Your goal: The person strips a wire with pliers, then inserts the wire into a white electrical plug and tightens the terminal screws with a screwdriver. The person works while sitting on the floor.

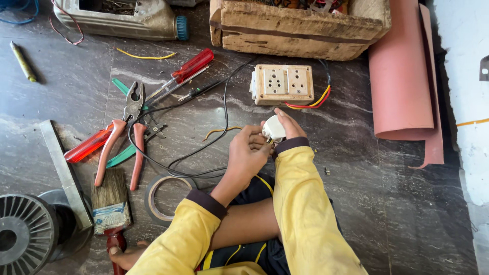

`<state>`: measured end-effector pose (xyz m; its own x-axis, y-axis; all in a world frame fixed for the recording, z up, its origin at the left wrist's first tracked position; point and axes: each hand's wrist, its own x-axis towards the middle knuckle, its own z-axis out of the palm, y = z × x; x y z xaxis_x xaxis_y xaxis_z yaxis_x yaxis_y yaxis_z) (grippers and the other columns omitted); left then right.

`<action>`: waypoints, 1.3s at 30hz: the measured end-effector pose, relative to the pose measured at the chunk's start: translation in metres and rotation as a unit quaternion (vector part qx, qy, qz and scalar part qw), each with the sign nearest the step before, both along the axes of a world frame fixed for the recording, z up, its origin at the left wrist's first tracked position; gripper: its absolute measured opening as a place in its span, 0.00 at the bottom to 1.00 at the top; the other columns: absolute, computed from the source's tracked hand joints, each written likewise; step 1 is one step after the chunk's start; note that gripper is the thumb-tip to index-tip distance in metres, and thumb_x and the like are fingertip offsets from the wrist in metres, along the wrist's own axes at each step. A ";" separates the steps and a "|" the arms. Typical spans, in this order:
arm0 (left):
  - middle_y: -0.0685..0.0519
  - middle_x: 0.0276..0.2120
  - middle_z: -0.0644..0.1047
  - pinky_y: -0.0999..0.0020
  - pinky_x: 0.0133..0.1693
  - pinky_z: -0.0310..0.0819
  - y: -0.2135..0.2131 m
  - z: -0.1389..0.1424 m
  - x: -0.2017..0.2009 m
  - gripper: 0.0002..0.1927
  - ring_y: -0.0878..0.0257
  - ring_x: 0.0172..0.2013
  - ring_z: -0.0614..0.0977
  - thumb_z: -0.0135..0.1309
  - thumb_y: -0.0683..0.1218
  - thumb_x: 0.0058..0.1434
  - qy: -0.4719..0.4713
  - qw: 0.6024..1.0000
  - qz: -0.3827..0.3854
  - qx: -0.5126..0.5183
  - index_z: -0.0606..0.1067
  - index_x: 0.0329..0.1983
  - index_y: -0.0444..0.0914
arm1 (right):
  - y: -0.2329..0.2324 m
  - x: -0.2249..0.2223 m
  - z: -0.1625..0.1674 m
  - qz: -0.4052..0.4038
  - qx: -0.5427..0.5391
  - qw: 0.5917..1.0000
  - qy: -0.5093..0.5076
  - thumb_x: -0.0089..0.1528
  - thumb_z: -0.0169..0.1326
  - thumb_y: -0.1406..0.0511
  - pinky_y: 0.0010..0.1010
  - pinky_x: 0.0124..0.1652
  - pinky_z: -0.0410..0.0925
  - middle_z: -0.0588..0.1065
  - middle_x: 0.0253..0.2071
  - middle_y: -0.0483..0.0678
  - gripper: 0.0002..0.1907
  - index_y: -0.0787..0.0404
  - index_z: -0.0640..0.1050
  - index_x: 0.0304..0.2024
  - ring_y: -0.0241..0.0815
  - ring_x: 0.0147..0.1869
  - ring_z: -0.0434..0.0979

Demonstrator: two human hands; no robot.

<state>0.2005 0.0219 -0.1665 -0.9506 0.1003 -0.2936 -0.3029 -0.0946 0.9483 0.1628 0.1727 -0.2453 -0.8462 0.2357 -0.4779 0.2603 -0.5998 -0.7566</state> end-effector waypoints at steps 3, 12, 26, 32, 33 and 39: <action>0.50 0.31 0.81 0.74 0.33 0.79 0.002 0.002 -0.002 0.17 0.68 0.30 0.83 0.57 0.32 0.54 0.020 1.000 0.003 -0.014 0.74 0.48 0.28 | 0.007 -0.005 -0.008 0.020 -0.048 0.999 -0.015 0.65 0.55 0.60 0.41 0.35 0.76 0.79 0.43 0.66 0.23 0.65 0.75 0.59 0.56 0.40 0.83; 0.48 0.30 0.81 0.73 0.31 0.78 0.003 0.010 -0.018 0.21 0.65 0.29 0.83 0.55 0.32 0.54 -0.020 0.998 0.038 0.041 0.73 0.54 0.24 | 0.017 -0.022 -0.040 -0.001 -0.246 0.969 0.014 0.64 0.50 0.55 0.50 0.39 0.77 0.77 0.51 0.62 0.28 0.66 0.70 0.61 0.61 0.46 0.82; 0.45 0.30 0.81 0.72 0.30 0.78 0.009 0.020 -0.034 0.19 0.63 0.26 0.82 0.53 0.32 0.57 -0.055 0.993 0.044 0.094 0.71 0.53 0.23 | 0.016 -0.009 -0.011 0.081 -0.018 0.989 0.120 0.58 0.47 0.77 0.38 0.38 0.78 0.75 0.54 0.64 0.36 0.64 0.62 0.71 0.53 0.46 0.82; 0.46 0.31 0.81 0.72 0.30 0.77 0.015 0.018 -0.029 0.20 0.64 0.28 0.83 0.54 0.31 0.55 -0.066 0.991 0.039 0.106 0.71 0.53 0.24 | 0.019 -0.011 -0.020 0.019 -0.010 0.998 0.060 0.62 0.51 0.72 0.36 0.28 0.74 0.77 0.49 0.63 0.33 0.65 0.65 0.71 0.52 0.38 0.81; 0.46 0.31 0.81 0.72 0.30 0.77 0.015 0.019 -0.029 0.20 0.64 0.27 0.83 0.54 0.31 0.56 -0.066 0.992 0.038 0.100 0.72 0.53 0.24 | 0.022 -0.012 -0.021 0.031 -0.026 0.998 0.054 0.61 0.50 0.72 0.37 0.28 0.75 0.77 0.49 0.63 0.33 0.64 0.64 0.70 0.53 0.38 0.82; 0.46 0.31 0.81 0.72 0.30 0.77 0.017 0.018 -0.035 0.20 0.64 0.27 0.82 0.53 0.31 0.57 -0.076 0.993 0.038 0.079 0.73 0.54 0.24 | 0.023 -0.013 -0.027 0.052 -0.005 0.995 0.085 0.56 0.48 0.78 0.37 0.38 0.78 0.76 0.54 0.61 0.38 0.63 0.61 0.71 0.52 0.47 0.83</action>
